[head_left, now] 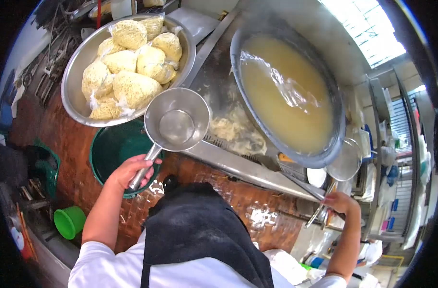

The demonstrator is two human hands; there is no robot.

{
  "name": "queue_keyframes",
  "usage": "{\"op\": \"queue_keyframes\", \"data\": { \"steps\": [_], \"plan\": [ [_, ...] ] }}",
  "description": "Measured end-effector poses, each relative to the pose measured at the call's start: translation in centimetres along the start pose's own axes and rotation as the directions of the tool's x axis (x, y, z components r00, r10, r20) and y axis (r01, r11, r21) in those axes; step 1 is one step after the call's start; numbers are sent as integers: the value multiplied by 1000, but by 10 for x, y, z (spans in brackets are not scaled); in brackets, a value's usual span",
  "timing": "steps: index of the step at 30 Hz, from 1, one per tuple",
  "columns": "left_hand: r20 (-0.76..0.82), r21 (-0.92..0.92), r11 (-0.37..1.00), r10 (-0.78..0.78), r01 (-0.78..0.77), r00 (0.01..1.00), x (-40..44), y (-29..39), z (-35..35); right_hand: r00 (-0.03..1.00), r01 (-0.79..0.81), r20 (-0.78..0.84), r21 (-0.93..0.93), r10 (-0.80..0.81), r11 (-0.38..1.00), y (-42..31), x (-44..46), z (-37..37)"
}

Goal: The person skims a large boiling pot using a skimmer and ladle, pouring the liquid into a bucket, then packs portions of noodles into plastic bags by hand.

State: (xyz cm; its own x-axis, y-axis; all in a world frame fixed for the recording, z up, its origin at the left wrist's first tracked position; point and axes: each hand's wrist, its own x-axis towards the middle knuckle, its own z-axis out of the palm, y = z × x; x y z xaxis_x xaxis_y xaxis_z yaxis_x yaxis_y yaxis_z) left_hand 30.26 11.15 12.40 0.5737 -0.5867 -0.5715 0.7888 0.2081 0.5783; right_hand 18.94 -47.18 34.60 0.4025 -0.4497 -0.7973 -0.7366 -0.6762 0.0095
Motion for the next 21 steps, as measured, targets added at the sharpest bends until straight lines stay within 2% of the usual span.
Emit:
{"op": "queue_keyframes", "data": {
  "steps": [3, 4, 7, 9, 12, 15, 16, 19, 20, 21],
  "plan": [
    [-9, 2, 1000, 6, -6, 1000, 0, -1, -1, 994, 68, -82, -19, -70, 997, -5, 1, 4],
    [-18, 4, 1000, 1, -1, 1000, 0, -2, -1, 993, 85, -77, -98, -92, 992, -9, 5, 3],
    [-27, 9, 1000, -14, 15, 1000, -1, 1, 0, 964, 137, -198, -210, -179, 968, -41, 10, 13],
    [-23, 30, 999, -18, 19, 1000, 0, 1, 1, 795, 314, -285, -562, -535, 765, -63, 20, 24],
    [-27, 41, 999, -18, 19, 999, 0, 3, 5, 773, 338, -385, -424, -505, 840, -100, 30, 41],
    [-72, 115, 991, -54, 62, 996, -5, 7, 4, 766, 335, -383, -446, -516, 830, -93, 31, 33],
    [-105, 105, 991, -70, 81, 992, -8, 10, 6, 869, 250, -310, -399, -386, 882, -94, 24, 26],
    [-156, 295, 951, -47, 92, 987, -16, 11, 10, 891, 297, -212, -396, -402, 869, -65, 38, 24],
    [-171, 271, 956, -65, 110, 983, -19, 10, 10, 963, 179, -153, -256, -223, 950, -73, 29, 25],
    [-175, 256, 962, -53, 97, 983, -22, 7, 9, 967, 192, -134, -180, -217, 965, -71, 37, 28]
  ]
}}
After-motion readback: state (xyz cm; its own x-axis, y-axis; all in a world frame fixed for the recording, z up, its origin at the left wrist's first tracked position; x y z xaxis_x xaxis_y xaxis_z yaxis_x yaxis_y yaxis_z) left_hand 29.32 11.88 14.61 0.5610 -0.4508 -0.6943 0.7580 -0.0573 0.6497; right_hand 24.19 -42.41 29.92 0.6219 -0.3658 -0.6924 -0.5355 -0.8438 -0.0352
